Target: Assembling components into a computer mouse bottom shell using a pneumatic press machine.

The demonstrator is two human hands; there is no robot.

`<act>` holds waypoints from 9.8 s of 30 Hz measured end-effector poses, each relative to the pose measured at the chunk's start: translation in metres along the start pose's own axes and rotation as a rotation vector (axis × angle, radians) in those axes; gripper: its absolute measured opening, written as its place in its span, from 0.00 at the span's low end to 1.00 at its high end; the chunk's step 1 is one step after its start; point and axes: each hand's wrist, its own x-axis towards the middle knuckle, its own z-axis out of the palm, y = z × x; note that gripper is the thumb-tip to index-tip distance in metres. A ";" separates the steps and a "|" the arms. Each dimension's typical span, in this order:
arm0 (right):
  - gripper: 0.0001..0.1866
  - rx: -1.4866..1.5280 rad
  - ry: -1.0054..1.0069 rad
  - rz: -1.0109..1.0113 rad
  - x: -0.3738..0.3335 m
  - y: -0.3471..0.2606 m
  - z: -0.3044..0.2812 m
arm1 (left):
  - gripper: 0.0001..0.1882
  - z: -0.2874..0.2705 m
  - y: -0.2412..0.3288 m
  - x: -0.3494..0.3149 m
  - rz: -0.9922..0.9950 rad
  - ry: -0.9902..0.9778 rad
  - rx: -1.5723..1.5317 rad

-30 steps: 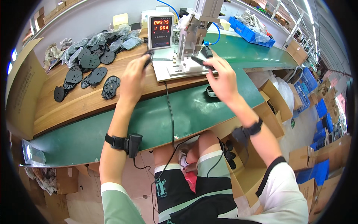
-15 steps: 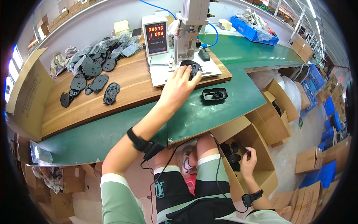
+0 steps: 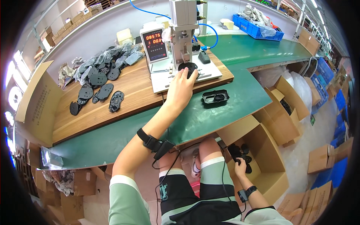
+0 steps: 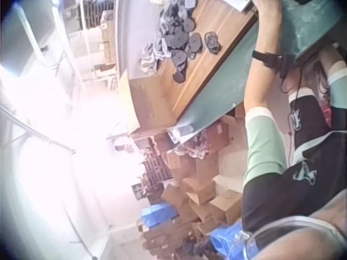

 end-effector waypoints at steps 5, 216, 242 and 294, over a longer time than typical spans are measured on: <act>0.15 -0.099 -0.082 0.071 0.012 0.031 0.021 | 0.25 0.004 -0.005 0.001 0.086 0.007 0.107; 0.14 0.106 0.187 -1.097 0.139 -0.484 -0.061 | 0.20 -0.081 -0.143 -0.094 -0.296 0.214 -0.358; 0.15 -0.035 0.044 -0.263 -0.019 -0.063 -0.061 | 0.18 0.002 0.004 0.007 0.030 0.046 0.017; 0.24 0.068 0.179 -1.127 0.047 -0.359 -0.067 | 0.19 0.010 -0.015 0.001 0.134 0.177 0.021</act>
